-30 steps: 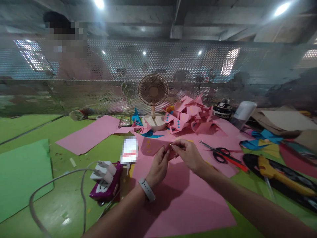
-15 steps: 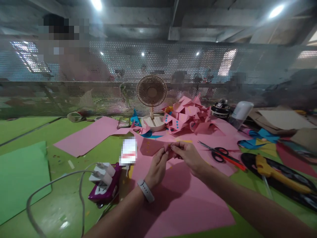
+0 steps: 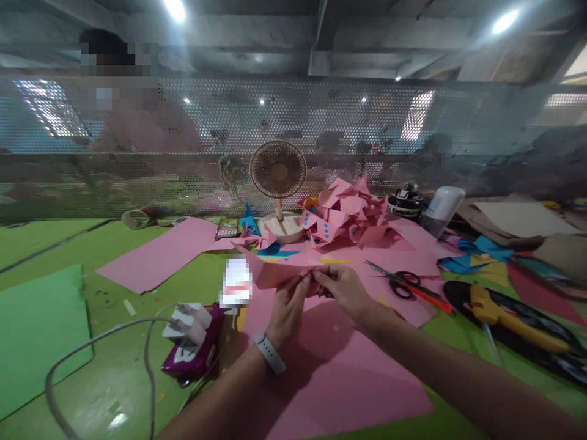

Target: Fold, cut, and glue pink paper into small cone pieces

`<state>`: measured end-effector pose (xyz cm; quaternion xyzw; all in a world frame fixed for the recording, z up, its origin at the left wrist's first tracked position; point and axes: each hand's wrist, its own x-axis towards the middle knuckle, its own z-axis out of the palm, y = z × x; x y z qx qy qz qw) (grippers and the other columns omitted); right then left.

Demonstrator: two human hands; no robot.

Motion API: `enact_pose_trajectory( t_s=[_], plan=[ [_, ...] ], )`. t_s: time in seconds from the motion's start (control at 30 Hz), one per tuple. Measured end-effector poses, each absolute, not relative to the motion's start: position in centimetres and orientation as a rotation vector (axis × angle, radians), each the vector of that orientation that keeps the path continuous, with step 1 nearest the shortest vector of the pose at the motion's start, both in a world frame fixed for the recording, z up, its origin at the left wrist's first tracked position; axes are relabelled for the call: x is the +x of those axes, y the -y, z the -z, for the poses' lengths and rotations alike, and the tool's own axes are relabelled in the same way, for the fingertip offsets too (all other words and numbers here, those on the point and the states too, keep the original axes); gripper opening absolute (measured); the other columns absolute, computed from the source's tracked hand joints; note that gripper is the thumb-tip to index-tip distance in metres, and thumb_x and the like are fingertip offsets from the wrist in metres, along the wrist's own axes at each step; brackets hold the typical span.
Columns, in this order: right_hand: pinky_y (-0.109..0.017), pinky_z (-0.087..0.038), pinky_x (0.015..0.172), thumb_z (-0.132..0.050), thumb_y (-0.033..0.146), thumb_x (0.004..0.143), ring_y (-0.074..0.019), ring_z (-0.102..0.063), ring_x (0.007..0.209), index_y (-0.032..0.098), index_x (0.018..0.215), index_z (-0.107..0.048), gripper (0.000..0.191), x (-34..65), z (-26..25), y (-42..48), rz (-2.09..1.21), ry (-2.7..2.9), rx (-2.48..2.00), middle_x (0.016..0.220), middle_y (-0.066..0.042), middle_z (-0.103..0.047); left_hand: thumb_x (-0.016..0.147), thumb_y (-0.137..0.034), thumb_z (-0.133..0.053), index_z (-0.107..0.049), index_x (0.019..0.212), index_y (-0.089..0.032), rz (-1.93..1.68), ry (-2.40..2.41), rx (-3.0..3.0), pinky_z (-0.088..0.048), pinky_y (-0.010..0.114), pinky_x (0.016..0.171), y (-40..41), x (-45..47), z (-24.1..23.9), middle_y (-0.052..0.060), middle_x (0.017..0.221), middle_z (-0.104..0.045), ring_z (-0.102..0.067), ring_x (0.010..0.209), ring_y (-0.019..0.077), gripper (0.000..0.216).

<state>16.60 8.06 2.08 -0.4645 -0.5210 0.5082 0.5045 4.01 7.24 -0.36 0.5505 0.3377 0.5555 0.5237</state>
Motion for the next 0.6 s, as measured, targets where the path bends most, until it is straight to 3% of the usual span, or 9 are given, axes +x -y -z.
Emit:
enact_pose_trajectory(
  t_s=[0.3,0.6],
  plan=[
    [-0.021,-0.034,0.044,-0.062,0.034,0.067,-0.0075,-0.047,0.042,0.013,0.067,-0.062,0.020,16.2,-2.8,-7.5,-1.212,1.270,-1.124,0.047,0.004,-0.053,0.084,-0.036,-0.050,-0.056,0.063,-0.015,-1.365,-0.953,1.529,-0.041,0.022,0.060,-7.4,3.6,-0.2,0.000,0.061,-0.055,-0.051,0.061,0.0127,0.031],
    [-0.021,-0.032,0.044,-0.061,0.036,0.069,-0.0067,-0.043,0.043,0.013,0.071,-0.063,0.023,16.3,-3.2,-7.3,-1.180,1.309,-1.128,0.049,0.005,-0.050,0.084,-0.039,-0.050,-0.054,0.065,-0.015,-1.350,-0.900,1.493,-0.041,0.023,0.059,-7.5,3.4,0.0,0.000,0.064,-0.055,-0.049,0.062,0.0126,0.031]
  ],
)
